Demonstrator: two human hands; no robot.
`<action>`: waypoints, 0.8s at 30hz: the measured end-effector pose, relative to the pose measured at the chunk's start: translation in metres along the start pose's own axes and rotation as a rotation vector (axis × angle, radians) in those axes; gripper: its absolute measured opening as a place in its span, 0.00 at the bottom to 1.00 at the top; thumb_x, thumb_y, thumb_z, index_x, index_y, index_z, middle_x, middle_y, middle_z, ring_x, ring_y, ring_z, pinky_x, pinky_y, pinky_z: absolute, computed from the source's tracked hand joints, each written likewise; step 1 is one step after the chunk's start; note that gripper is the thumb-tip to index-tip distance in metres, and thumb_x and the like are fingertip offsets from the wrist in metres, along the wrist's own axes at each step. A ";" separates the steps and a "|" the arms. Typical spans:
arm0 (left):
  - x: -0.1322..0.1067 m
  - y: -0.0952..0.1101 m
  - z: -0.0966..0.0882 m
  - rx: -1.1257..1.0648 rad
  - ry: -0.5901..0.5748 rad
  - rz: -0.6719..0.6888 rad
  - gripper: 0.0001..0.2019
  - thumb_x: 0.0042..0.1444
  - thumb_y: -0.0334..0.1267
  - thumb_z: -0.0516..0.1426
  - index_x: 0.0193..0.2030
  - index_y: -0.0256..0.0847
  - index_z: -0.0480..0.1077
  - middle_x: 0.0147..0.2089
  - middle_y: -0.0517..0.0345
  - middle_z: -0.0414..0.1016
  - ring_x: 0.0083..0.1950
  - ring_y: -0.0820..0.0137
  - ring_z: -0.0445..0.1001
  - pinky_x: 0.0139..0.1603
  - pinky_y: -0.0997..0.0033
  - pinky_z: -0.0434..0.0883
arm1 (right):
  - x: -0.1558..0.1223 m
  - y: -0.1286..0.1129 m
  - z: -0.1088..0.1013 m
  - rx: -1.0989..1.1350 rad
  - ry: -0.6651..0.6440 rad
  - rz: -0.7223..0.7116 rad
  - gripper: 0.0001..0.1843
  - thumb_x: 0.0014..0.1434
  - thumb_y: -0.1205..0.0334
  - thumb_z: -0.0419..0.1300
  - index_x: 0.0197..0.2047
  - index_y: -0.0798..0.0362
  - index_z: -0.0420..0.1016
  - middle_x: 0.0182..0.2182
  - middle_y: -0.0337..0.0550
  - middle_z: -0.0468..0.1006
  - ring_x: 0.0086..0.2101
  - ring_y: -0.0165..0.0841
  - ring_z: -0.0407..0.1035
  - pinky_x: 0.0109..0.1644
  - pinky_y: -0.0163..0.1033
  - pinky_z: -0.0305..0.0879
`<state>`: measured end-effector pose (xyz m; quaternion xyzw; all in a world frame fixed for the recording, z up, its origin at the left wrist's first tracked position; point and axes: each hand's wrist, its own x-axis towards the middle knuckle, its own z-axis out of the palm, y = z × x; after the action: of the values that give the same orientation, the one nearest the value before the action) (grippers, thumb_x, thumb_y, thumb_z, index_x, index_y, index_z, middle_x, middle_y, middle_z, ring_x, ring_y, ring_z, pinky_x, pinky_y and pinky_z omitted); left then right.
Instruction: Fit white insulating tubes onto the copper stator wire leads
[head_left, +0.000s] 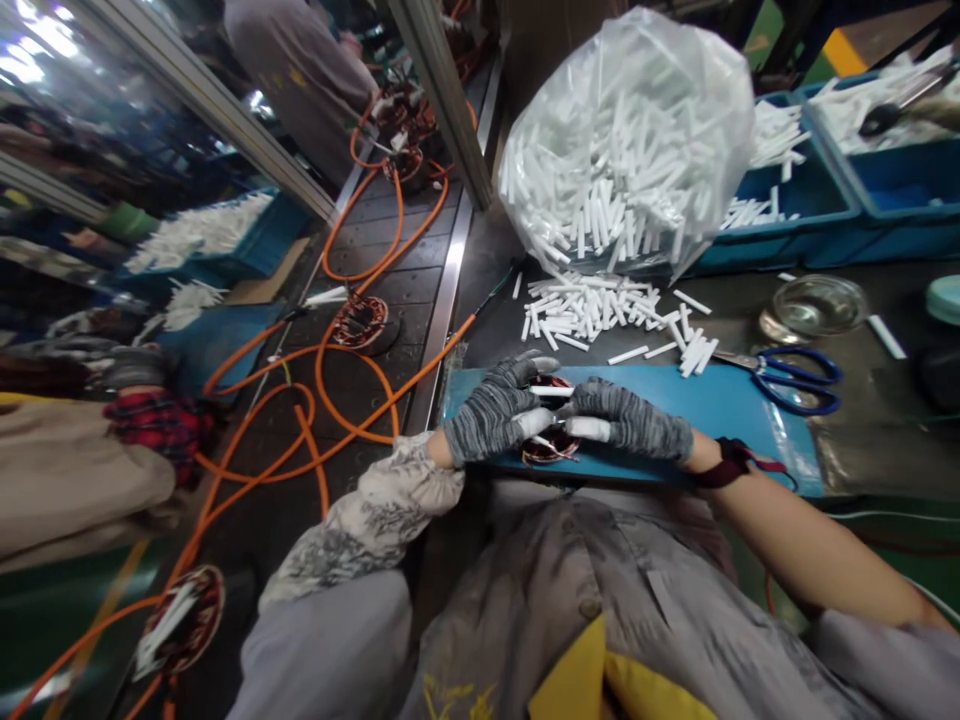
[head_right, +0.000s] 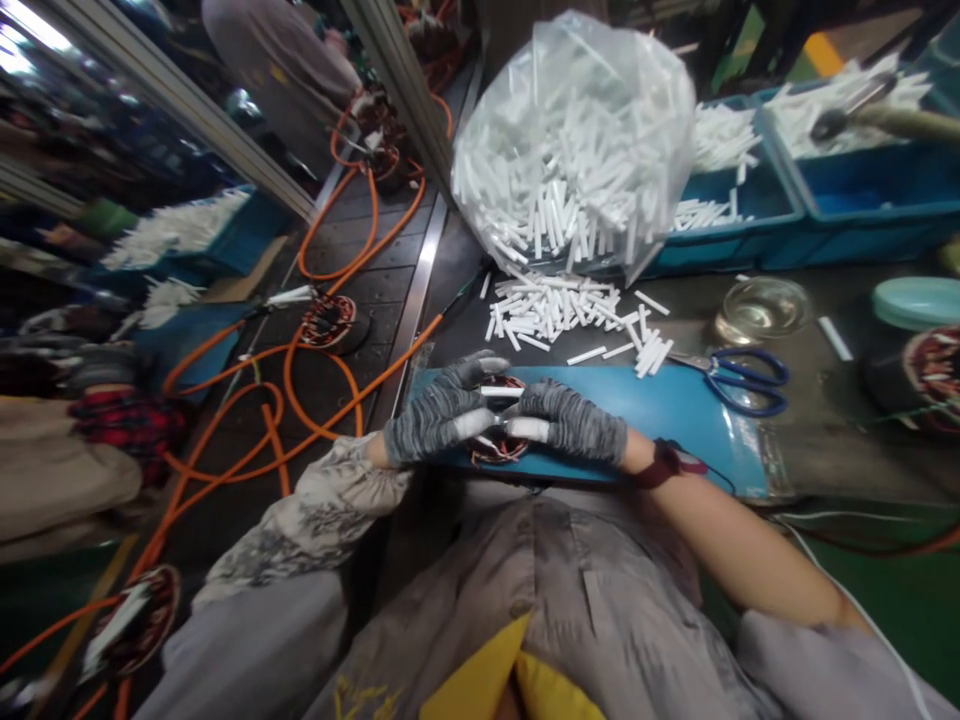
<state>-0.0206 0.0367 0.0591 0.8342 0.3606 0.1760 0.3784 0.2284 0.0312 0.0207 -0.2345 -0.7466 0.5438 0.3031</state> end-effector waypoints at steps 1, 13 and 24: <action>0.000 0.000 0.002 -0.112 -0.004 -0.023 0.15 0.67 0.45 0.58 0.53 0.43 0.81 0.73 0.49 0.67 0.73 0.54 0.67 0.79 0.46 0.60 | 0.001 0.001 0.001 0.018 0.001 0.006 0.18 0.72 0.45 0.58 0.46 0.48 0.85 0.42 0.42 0.84 0.44 0.36 0.76 0.56 0.43 0.74; 0.011 -0.007 0.001 0.082 -0.142 0.000 0.22 0.65 0.50 0.61 0.60 0.40 0.78 0.73 0.43 0.67 0.76 0.51 0.62 0.78 0.48 0.60 | -0.006 0.017 0.016 -0.257 0.207 -0.006 0.17 0.71 0.47 0.59 0.43 0.50 0.81 0.40 0.46 0.83 0.41 0.38 0.74 0.51 0.48 0.71; 0.020 0.026 0.005 0.721 -0.215 0.038 0.22 0.64 0.48 0.61 0.62 0.44 0.77 0.69 0.47 0.73 0.74 0.45 0.64 0.76 0.33 0.57 | -0.013 0.017 0.019 -0.408 0.237 -0.031 0.21 0.75 0.45 0.52 0.50 0.47 0.82 0.43 0.47 0.83 0.43 0.39 0.76 0.52 0.49 0.75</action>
<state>0.0079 0.0367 0.0756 0.9341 0.3420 -0.0440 0.0927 0.2242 0.0144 -0.0023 -0.3416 -0.8038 0.3454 0.3434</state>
